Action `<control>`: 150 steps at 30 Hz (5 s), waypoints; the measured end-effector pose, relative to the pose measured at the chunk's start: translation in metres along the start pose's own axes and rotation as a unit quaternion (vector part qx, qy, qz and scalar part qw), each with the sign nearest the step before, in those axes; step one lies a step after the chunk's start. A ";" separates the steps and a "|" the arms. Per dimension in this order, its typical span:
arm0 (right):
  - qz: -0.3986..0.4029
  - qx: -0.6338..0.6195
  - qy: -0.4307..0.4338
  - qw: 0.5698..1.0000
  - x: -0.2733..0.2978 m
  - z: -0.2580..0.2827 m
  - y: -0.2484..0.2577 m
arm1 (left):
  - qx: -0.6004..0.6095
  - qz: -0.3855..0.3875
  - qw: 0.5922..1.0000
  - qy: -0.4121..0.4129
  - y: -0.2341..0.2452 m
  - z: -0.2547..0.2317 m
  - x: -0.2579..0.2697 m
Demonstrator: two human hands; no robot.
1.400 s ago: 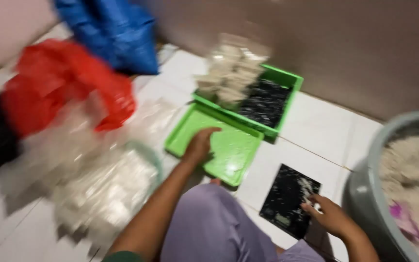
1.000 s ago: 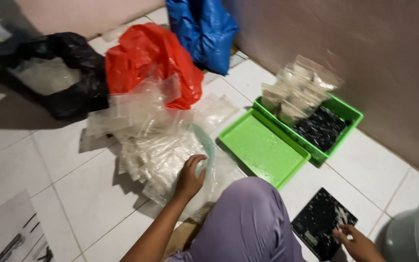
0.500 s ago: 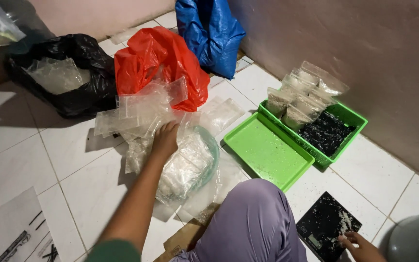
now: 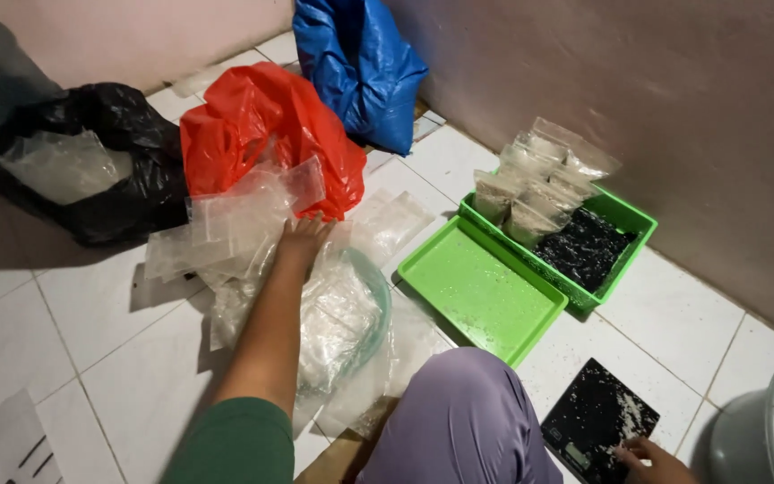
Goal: The person scoops a grainy white substance from a large basin into small plastic bags, weighs each bag on a digital scale, and places them into a green tray.
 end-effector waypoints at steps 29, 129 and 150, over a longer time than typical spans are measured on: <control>-0.297 -0.409 0.176 0.845 0.267 0.035 0.163 | 0.385 -0.485 0.638 -0.458 0.353 -0.438 0.046; -0.228 -0.396 -0.220 0.862 0.164 -0.250 0.147 | 0.485 -0.175 0.699 -0.496 0.297 -0.737 -0.027; -0.302 -0.249 -0.102 0.915 0.268 -0.200 0.316 | 0.399 -0.135 0.773 -0.475 0.298 -0.738 -0.027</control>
Point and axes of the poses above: each hand's wrist, its own x-axis away from the middle knuckle, its own y-axis out of the back of the hand, z = x × y, the point moved 6 cm from there along -x, towards the middle knuckle, and after that the axes turned 15 degrees about -y, right-handed, at the moved point
